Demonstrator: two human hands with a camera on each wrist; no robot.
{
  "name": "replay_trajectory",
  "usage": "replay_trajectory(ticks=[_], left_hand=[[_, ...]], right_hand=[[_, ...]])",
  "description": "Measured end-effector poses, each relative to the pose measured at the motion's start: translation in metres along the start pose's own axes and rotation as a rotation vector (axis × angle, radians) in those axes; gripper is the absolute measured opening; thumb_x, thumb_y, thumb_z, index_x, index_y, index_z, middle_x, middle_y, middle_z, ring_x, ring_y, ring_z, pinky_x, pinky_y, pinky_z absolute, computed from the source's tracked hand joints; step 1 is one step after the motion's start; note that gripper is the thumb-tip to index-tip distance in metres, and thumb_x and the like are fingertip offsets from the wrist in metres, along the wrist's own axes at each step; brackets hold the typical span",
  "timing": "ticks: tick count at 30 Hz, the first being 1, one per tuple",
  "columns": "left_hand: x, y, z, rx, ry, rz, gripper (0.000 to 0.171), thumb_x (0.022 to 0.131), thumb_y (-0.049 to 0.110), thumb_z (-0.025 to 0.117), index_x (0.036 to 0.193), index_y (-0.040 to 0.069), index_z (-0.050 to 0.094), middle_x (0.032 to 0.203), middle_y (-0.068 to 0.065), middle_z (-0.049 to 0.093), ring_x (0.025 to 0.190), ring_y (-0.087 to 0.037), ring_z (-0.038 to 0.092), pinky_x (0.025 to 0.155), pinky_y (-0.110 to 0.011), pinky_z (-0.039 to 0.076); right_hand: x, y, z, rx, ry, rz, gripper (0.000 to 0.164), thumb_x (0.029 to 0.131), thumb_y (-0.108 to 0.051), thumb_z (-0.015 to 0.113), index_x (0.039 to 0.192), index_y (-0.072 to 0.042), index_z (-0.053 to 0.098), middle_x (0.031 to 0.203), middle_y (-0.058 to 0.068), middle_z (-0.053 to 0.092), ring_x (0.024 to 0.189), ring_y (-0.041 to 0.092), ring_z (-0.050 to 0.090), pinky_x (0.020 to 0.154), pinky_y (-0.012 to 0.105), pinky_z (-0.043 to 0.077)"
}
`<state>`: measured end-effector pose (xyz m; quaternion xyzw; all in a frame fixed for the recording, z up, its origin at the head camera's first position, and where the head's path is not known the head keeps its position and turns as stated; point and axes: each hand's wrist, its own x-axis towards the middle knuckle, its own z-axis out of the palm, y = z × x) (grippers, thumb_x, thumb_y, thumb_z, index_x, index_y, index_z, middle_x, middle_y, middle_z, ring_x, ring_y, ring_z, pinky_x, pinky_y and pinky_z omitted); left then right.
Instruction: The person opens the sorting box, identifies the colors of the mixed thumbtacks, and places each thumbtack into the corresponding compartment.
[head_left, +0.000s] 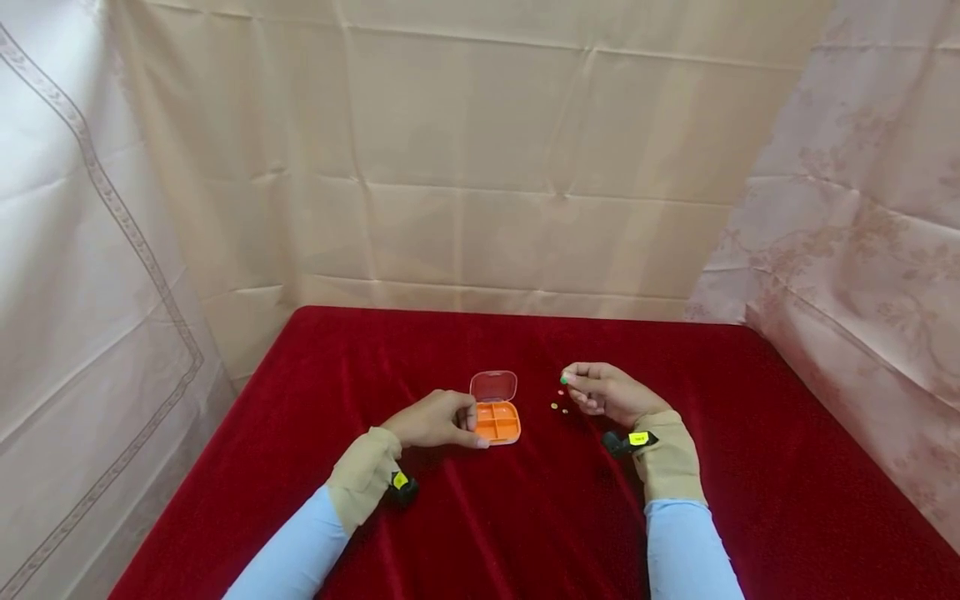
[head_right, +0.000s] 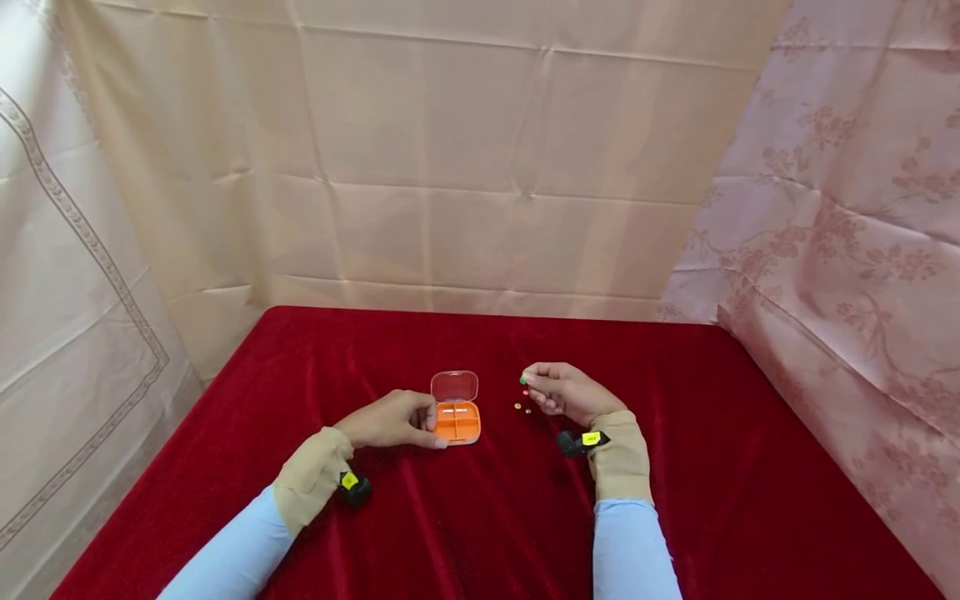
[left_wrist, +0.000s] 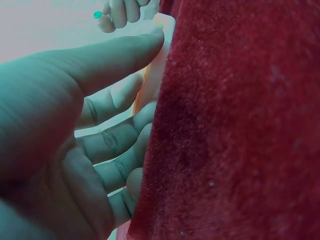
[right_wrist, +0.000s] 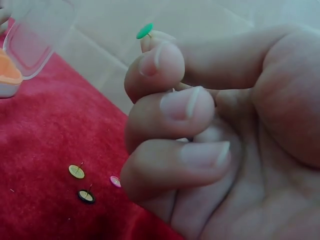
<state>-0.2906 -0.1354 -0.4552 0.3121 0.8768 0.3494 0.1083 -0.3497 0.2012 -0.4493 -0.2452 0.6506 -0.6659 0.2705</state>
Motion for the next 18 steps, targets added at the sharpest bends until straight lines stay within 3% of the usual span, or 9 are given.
replay_trajectory(ticks=[11,18], left_hand=[[0.002,-0.004,-0.001,0.006,0.007,-0.005,0.030,0.079,0.039,0.079,0.082,0.017,0.059,0.076,0.006,0.060,0.074,-0.010,0.057,0.067,-0.025,0.047],[0.002,-0.004,-0.001,0.000,0.001,-0.018,0.030,0.080,0.040,0.079,0.083,0.016,0.060,0.076,0.006,0.060,0.074,-0.010,0.056,0.066,-0.025,0.047]], right_hand=[[0.006,-0.013,0.013,-0.235,0.019,0.090,0.042,0.102,-0.022,0.053,0.111,0.018,0.045,0.073,0.003,0.047,0.059,0.010,0.036,0.052,0.023,0.030],[0.007,-0.012,0.015,-0.272,0.017,0.117,0.047,0.102,-0.023,0.054,0.114,0.020,0.044,0.070,0.004,0.046,0.057,0.011,0.035,0.051,0.024,0.030]])
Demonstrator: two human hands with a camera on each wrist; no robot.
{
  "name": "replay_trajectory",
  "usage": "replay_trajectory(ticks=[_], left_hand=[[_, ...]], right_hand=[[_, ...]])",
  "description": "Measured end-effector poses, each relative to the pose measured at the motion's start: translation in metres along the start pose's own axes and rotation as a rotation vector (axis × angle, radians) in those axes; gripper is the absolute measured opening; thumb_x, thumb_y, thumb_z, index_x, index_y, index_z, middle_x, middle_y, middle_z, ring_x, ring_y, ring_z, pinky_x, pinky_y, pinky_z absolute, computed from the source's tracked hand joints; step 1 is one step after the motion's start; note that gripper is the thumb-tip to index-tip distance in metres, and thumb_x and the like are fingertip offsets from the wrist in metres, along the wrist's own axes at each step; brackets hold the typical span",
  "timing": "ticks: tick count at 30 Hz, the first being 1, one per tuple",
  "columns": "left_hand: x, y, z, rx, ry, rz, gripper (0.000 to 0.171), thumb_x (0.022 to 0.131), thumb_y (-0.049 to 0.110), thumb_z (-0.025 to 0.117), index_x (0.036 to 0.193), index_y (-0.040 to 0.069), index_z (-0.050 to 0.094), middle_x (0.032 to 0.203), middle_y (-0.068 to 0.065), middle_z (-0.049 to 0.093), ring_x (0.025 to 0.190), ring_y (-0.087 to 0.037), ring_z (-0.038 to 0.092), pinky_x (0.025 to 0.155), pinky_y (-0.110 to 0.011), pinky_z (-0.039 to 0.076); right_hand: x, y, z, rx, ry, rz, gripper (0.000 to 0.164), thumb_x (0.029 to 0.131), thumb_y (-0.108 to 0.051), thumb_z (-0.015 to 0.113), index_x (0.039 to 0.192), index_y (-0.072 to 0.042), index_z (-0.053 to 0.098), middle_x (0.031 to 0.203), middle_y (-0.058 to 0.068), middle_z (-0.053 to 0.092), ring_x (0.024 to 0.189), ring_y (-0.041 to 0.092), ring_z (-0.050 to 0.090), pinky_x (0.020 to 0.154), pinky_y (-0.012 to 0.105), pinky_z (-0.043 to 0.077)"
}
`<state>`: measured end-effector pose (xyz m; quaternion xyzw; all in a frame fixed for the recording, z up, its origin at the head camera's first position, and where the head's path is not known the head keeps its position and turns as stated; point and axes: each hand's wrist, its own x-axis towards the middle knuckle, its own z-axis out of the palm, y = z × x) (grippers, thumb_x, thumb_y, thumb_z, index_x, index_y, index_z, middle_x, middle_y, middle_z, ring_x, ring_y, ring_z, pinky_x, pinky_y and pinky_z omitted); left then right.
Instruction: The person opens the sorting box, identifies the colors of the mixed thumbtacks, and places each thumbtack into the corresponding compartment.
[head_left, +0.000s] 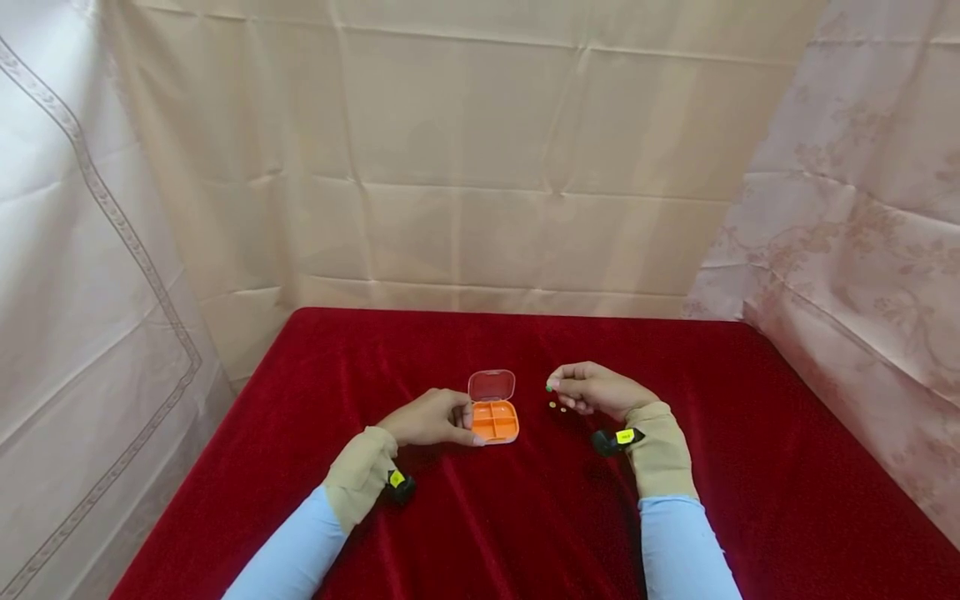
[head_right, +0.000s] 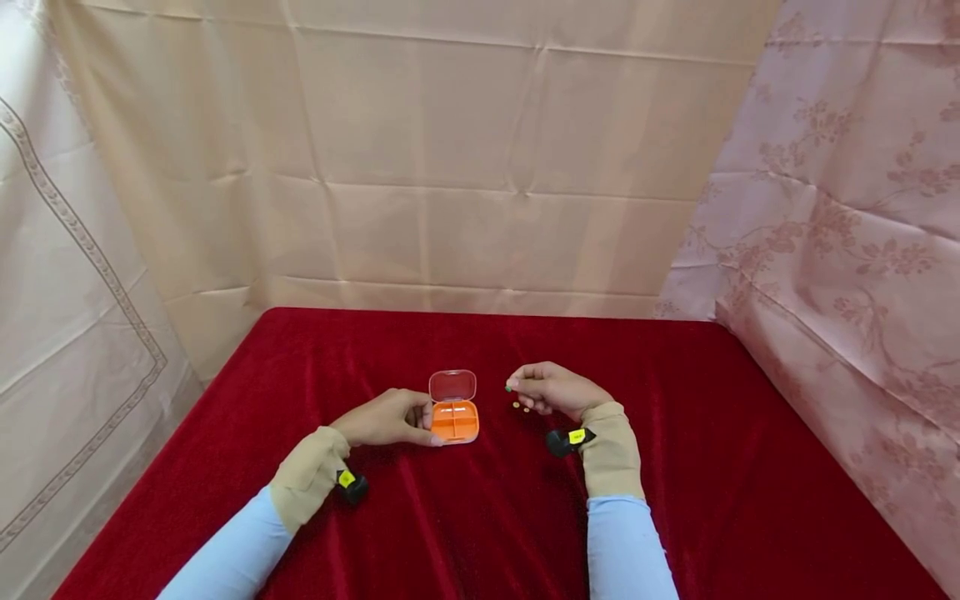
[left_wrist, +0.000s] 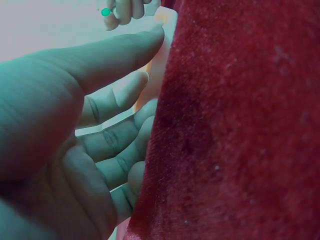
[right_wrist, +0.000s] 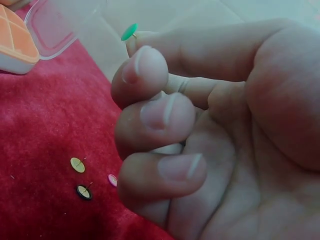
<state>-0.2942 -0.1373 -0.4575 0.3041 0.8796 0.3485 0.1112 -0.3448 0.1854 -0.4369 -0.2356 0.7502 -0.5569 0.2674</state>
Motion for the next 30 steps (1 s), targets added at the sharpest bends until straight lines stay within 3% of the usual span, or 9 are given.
replay_trajectory(ticks=[30], left_hand=[[0.000,0.001,0.000,-0.002,0.000,-0.001,0.030,0.080,0.039,0.079,0.083,0.016,0.060,0.076,0.005,0.060,0.073,-0.011,0.056,0.067,-0.025,0.046]], right_hand=[[-0.001,-0.008,0.003,-0.086,0.018,0.034,0.049,0.099,-0.030,0.058,0.112,0.016,0.050,0.071,0.006,0.047,0.060,0.014,0.039,0.053,0.025,0.034]])
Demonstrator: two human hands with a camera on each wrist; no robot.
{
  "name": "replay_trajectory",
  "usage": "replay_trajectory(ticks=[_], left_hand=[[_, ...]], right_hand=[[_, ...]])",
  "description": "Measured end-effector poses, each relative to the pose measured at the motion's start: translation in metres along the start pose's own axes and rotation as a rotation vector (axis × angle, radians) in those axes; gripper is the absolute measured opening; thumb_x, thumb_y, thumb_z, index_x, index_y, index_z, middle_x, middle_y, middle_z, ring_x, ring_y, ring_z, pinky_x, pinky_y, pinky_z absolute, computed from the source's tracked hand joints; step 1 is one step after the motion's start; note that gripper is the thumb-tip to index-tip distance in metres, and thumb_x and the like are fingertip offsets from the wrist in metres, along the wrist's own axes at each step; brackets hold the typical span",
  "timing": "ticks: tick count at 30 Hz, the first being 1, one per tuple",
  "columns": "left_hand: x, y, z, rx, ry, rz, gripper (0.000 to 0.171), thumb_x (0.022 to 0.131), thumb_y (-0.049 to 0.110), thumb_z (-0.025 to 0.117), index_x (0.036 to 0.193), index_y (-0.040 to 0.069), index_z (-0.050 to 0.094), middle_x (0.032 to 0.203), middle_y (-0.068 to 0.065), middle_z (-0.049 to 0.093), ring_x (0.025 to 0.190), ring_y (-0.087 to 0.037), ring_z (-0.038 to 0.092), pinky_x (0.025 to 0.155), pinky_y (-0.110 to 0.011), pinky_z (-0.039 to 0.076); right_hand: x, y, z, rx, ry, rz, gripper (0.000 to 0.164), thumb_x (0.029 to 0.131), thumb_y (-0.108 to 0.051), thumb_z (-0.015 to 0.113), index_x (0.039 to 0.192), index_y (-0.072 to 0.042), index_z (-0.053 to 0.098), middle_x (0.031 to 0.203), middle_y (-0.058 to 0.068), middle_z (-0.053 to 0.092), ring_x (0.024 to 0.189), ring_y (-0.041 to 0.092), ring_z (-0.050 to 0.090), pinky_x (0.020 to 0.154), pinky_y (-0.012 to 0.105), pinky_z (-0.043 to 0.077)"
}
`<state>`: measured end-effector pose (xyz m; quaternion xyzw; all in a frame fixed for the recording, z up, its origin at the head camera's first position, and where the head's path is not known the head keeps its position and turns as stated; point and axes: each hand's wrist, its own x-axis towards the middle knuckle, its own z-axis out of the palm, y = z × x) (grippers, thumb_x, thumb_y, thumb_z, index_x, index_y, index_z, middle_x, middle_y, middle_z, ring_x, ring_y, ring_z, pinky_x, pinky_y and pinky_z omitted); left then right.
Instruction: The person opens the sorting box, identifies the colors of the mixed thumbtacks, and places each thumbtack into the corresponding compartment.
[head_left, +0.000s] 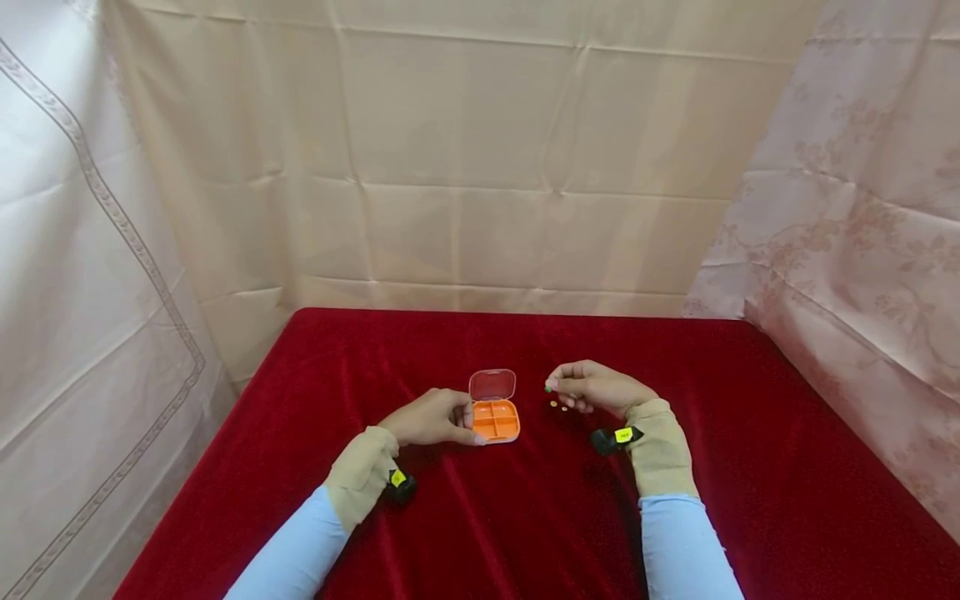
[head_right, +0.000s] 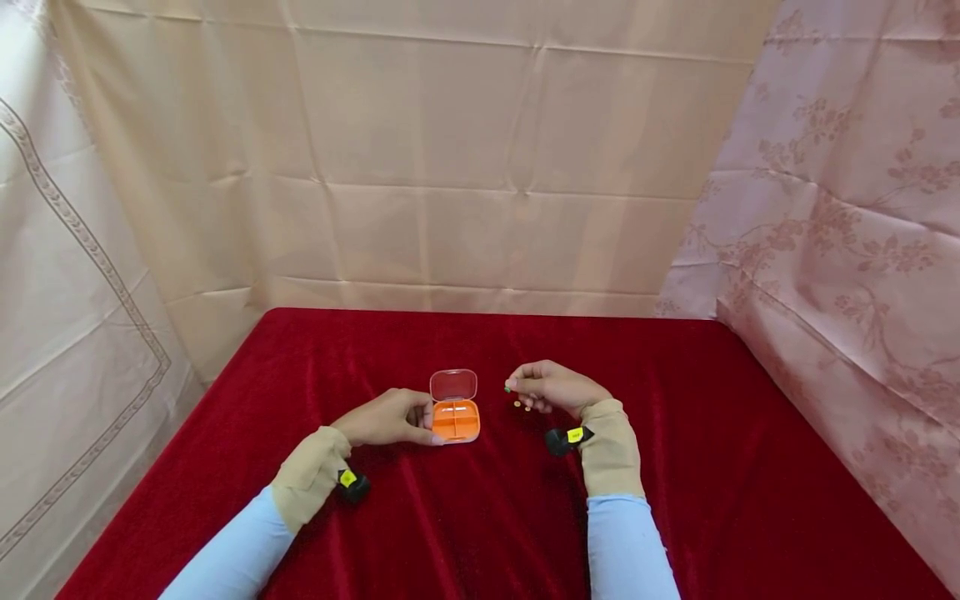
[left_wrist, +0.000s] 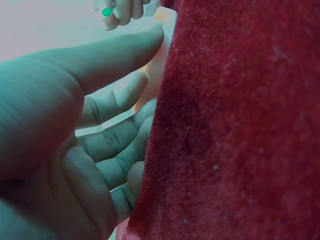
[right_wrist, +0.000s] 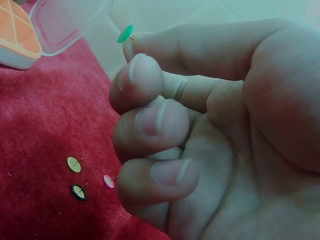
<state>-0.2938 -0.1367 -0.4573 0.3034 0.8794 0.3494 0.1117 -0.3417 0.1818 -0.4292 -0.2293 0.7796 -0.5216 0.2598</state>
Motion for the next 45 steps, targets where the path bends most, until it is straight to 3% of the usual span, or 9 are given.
replay_trajectory(ticks=[17,45], left_hand=[[0.003,0.001,-0.001,-0.003,-0.011,-0.009,0.028,0.081,0.037,0.079,0.083,0.016,0.061,0.076,0.006,0.060,0.073,-0.010,0.055,0.066,-0.024,0.046],[0.000,-0.002,0.000,-0.005,-0.013,-0.010,0.029,0.081,0.040,0.078,0.084,0.017,0.061,0.077,0.005,0.060,0.073,-0.010,0.055,0.066,-0.024,0.046]], right_hand=[[0.004,-0.005,0.003,-0.072,-0.020,-0.022,0.045,0.099,-0.028,0.058,0.109,0.015,0.055,0.073,0.006,0.049,0.062,0.014,0.043,0.053,0.024,0.036],[0.012,-0.009,0.014,-0.102,-0.040,0.000,0.043,0.098,-0.029,0.059,0.107,0.013,0.058,0.071,0.004,0.050,0.059,0.013,0.043,0.050,0.024,0.035]])
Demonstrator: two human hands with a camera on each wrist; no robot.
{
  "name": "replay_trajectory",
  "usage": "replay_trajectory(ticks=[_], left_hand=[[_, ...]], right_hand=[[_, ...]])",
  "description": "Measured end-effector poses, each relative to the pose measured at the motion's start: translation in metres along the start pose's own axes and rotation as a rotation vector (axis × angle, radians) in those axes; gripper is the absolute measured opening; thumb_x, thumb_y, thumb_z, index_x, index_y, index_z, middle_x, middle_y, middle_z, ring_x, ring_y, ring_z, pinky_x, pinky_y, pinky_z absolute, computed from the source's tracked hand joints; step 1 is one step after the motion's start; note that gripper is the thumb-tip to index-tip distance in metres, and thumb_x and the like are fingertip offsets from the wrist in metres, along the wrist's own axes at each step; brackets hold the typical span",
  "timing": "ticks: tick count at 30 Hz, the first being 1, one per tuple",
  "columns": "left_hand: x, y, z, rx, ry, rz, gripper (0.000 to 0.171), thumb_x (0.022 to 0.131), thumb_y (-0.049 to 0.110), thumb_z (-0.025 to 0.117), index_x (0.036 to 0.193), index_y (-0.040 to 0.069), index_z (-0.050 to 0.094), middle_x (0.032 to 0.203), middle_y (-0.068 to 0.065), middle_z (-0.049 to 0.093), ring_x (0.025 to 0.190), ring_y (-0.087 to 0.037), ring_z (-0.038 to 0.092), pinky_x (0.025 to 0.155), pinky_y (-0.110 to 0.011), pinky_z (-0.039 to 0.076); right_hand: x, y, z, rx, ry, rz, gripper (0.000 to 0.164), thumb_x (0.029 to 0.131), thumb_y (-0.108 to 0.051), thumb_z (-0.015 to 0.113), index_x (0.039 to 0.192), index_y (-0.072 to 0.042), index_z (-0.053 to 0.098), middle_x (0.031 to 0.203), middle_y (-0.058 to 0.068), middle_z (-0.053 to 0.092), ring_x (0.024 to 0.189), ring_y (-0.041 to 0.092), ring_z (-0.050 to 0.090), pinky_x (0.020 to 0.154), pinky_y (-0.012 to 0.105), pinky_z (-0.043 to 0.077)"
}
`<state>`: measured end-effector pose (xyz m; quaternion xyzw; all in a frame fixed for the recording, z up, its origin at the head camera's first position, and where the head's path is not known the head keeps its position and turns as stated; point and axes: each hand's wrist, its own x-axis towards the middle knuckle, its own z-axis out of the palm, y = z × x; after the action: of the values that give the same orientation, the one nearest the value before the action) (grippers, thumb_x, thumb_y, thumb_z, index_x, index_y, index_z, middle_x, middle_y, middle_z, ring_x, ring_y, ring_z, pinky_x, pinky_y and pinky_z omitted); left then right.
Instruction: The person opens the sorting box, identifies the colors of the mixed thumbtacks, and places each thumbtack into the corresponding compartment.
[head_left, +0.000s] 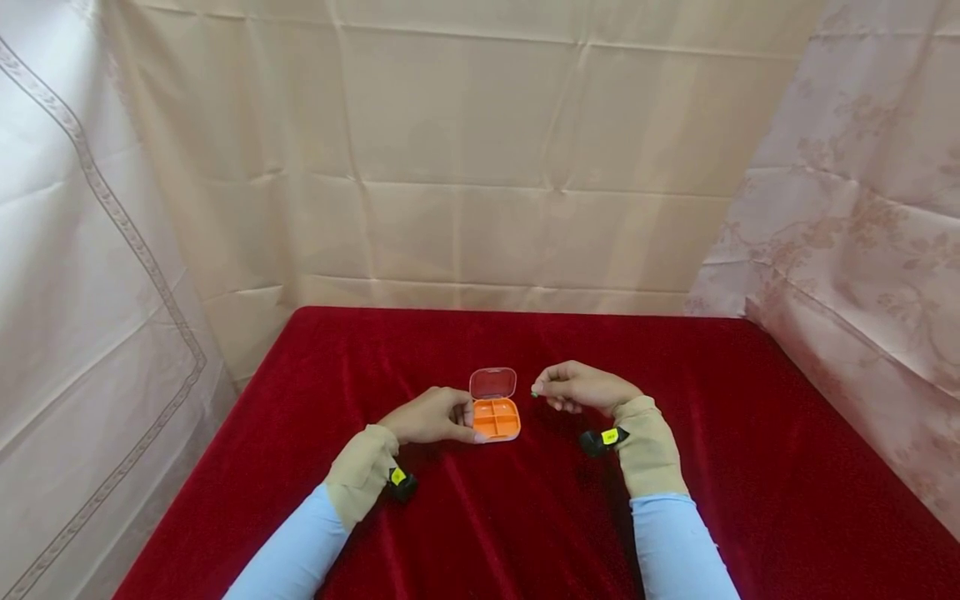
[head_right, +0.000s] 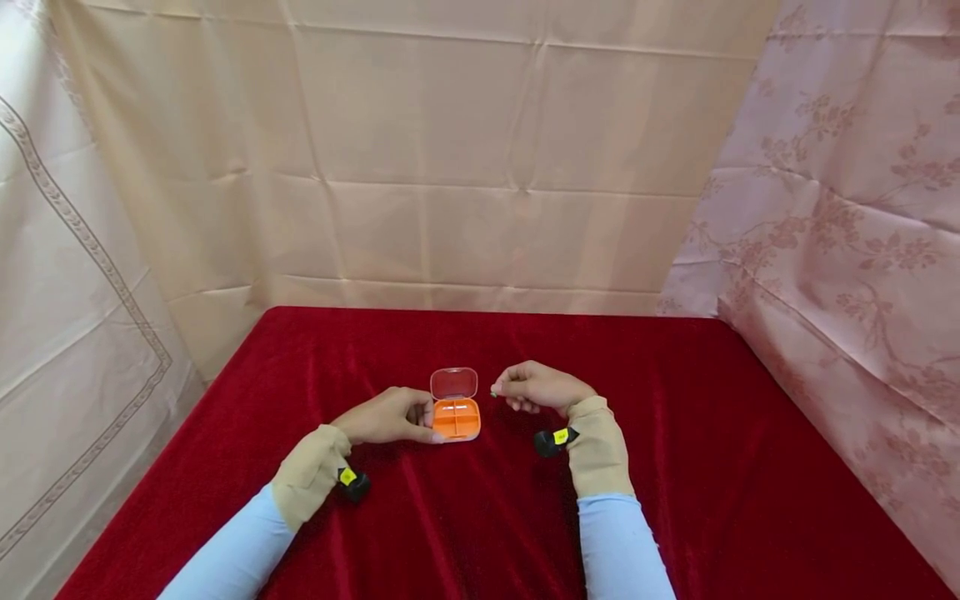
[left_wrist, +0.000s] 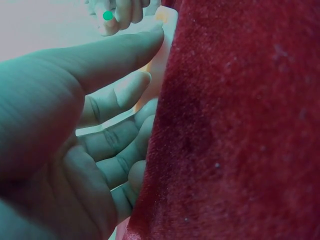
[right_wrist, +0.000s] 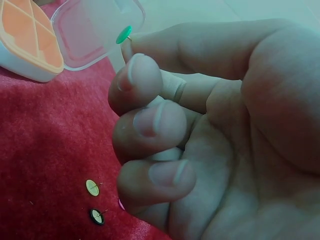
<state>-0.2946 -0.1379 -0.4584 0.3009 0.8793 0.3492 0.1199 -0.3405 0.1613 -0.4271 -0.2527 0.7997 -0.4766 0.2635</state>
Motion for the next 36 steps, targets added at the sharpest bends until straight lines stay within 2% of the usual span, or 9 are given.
replay_trajectory(ticks=[19,36], left_hand=[[0.000,-0.001,-0.002,-0.017,-0.003,0.007,0.026,0.081,0.035,0.078,0.085,0.016,0.062,0.079,0.004,0.061,0.074,-0.012,0.057,0.067,-0.025,0.047],[0.001,-0.003,-0.003,0.003,0.023,0.004,0.027,0.080,0.036,0.080,0.086,0.016,0.063,0.078,0.005,0.062,0.074,-0.011,0.058,0.066,-0.025,0.048]], right_hand=[[0.002,-0.007,0.007,-0.032,-0.015,-0.005,0.039,0.099,-0.026,0.058,0.107,0.012,0.058,0.071,0.003,0.050,0.059,0.012,0.043,0.051,0.023,0.035],[0.010,-0.012,0.018,-0.041,-0.047,0.011,0.035,0.098,-0.022,0.058,0.105,0.012,0.058,0.070,0.004,0.051,0.058,0.012,0.043,0.050,0.024,0.035]])
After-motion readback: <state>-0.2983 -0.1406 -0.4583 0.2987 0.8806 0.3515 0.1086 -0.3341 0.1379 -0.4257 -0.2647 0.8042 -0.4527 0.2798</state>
